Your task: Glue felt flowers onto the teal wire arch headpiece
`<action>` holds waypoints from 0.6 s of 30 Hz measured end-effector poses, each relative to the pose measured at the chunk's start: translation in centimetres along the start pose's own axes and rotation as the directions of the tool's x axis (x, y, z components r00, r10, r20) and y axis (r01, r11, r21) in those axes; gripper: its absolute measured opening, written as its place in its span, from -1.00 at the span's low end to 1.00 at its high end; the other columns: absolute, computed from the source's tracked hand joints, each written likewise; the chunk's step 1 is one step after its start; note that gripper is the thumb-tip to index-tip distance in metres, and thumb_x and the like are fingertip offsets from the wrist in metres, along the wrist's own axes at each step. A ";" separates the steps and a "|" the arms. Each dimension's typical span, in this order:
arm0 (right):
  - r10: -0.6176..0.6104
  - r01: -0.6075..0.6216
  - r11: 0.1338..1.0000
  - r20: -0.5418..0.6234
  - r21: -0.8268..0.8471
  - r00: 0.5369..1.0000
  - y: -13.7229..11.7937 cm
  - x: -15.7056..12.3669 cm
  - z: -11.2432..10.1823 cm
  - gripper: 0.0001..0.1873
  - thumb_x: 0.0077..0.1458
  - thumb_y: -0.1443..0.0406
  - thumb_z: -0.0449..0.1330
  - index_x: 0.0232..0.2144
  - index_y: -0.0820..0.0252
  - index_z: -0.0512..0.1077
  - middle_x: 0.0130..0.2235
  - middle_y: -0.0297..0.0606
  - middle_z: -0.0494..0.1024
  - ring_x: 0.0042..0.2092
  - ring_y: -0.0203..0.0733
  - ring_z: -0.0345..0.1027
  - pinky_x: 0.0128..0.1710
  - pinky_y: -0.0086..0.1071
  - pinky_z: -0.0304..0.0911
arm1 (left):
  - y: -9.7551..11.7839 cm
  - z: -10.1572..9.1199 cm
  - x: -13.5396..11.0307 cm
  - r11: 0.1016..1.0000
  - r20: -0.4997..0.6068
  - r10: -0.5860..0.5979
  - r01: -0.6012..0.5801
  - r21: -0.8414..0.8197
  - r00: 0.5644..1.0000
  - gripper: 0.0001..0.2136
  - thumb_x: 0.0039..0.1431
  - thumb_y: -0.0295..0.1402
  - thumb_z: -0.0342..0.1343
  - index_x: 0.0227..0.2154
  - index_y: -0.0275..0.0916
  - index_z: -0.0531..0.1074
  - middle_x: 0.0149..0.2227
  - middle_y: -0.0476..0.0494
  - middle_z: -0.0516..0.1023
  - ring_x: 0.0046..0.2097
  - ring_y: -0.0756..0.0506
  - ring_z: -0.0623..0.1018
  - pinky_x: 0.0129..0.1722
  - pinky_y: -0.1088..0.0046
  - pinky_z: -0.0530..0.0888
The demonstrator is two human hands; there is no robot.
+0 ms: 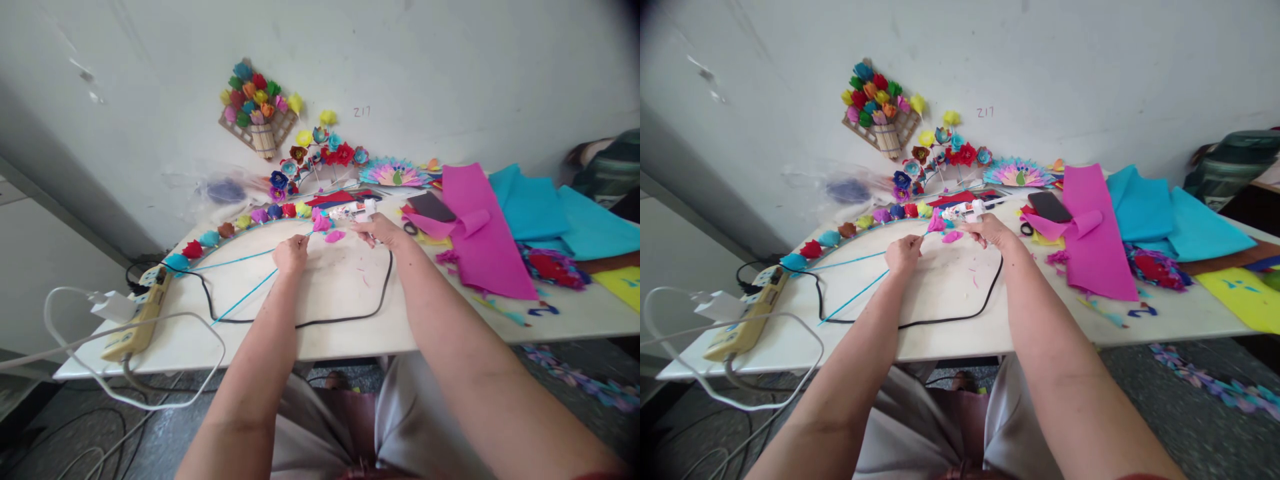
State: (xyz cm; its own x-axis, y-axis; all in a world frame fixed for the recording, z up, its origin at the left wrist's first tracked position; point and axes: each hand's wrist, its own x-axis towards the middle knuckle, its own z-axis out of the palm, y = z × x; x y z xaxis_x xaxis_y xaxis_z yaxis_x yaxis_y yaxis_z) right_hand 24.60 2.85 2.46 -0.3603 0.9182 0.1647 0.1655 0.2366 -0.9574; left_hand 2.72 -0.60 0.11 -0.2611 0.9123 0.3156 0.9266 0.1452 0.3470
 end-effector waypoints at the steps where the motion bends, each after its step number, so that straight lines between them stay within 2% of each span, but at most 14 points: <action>1: -0.003 0.003 1.000 0.007 0.006 1.000 0.0 0.0 0.1 -0.64 -0.25 0.12 0.24 -0.72 0.28 0.24 -0.75 -0.39 0.28 -0.77 -0.48 0.02 -0.81 -0.53 -0.01 | 0.0 0.0 0.0 1.000 -0.001 -0.002 0.002 0.001 1.000 -0.62 0.08 -0.04 -0.23 -0.25 -0.02 0.43 -0.38 -0.03 0.54 -0.30 -0.03 0.45 -0.38 0.53 0.24; 6: -0.005 0.005 1.000 0.041 0.000 0.999 0.5 0.3 0.4 -0.67 -0.26 0.14 0.25 -0.69 0.29 0.28 -0.74 -0.38 0.29 -0.77 -0.47 0.04 -0.81 -0.53 -0.02 | 0.1 0.1 0.0 1.000 -0.003 -0.004 0.004 0.002 1.000 -0.62 0.07 -0.04 -0.22 -0.26 -0.02 0.44 -0.38 -0.04 0.54 -0.28 -0.04 0.45 -0.36 0.52 0.25; 11: -0.010 0.010 1.000 -0.016 -0.007 1.000 0.8 0.4 0.3 -0.68 -0.25 0.15 0.24 -0.69 0.28 0.27 -0.74 -0.40 0.29 -0.77 -0.48 0.03 -0.81 -0.53 -0.01 | 0.1 0.1 0.1 1.000 -0.002 -0.013 0.013 0.011 1.000 -0.62 0.06 -0.03 -0.22 -0.27 -0.02 0.44 -0.38 -0.04 0.54 -0.29 -0.04 0.45 -0.39 0.53 0.25; 18: 0.016 -0.016 1.000 0.035 0.000 0.999 0.9 0.4 0.3 -0.69 -0.24 0.17 0.24 -0.68 0.29 0.28 -0.74 -0.40 0.29 -0.77 -0.48 0.03 -0.82 -0.53 -0.03 | 0.1 0.0 0.1 1.000 0.001 -0.005 0.005 -0.005 1.000 -0.64 0.06 -0.05 -0.19 -0.30 -0.03 0.45 -0.41 -0.04 0.54 -0.32 -0.05 0.46 -0.39 0.51 0.25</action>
State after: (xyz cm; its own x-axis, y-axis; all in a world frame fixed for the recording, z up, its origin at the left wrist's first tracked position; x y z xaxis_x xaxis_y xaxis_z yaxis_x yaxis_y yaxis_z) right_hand 24.31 3.36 1.59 -0.3897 0.9101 0.1408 0.1711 0.2218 -0.9600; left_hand 2.80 -0.49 0.20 -0.2652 0.9118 0.3135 0.9240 0.1474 0.3529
